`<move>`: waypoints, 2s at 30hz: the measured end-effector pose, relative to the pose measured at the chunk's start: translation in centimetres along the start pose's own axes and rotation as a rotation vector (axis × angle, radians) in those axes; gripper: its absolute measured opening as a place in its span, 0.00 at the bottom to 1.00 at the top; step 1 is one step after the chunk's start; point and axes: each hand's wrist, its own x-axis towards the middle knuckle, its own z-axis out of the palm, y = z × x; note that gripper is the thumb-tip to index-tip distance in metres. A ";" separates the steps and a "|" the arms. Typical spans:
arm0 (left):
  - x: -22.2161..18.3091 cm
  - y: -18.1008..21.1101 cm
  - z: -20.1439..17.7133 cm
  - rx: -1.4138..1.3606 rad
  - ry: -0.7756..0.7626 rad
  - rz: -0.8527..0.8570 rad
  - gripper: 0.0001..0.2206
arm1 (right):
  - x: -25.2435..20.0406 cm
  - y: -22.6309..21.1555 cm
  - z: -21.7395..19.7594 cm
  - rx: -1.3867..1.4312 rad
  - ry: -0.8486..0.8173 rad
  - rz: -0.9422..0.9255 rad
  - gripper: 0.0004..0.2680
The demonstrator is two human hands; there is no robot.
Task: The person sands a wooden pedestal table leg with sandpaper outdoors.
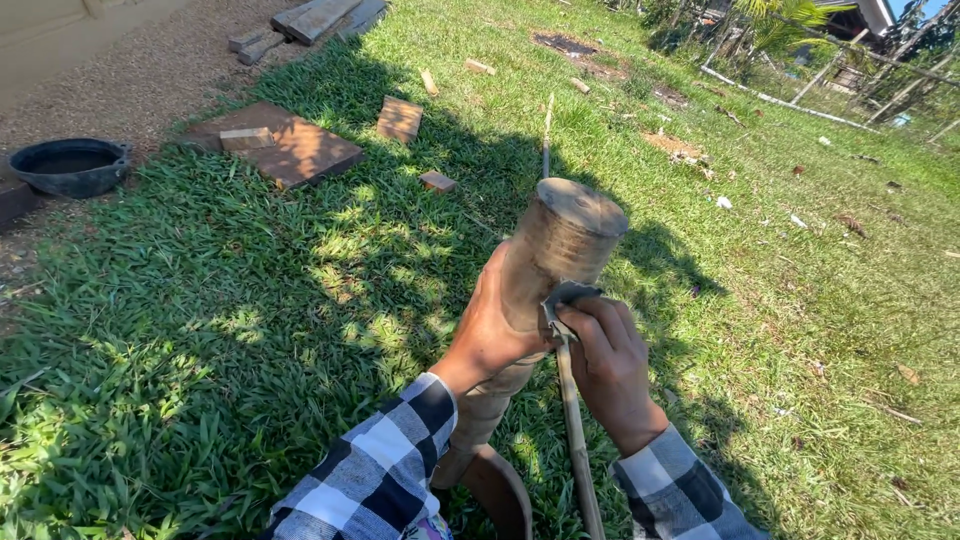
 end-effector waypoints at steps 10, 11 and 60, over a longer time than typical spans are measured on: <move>-0.2 0.2 0.0 -0.068 -0.012 0.052 0.55 | 4.4 0.8 -1.5 -0.073 0.142 0.040 0.12; 0.0 0.5 0.1 -0.107 -0.016 0.045 0.54 | 3.8 0.5 -1.3 -0.070 0.117 0.010 0.12; -1.1 -1.5 0.0 0.119 0.027 0.038 0.60 | 5.4 0.6 -3.0 -0.175 -0.055 -0.185 0.14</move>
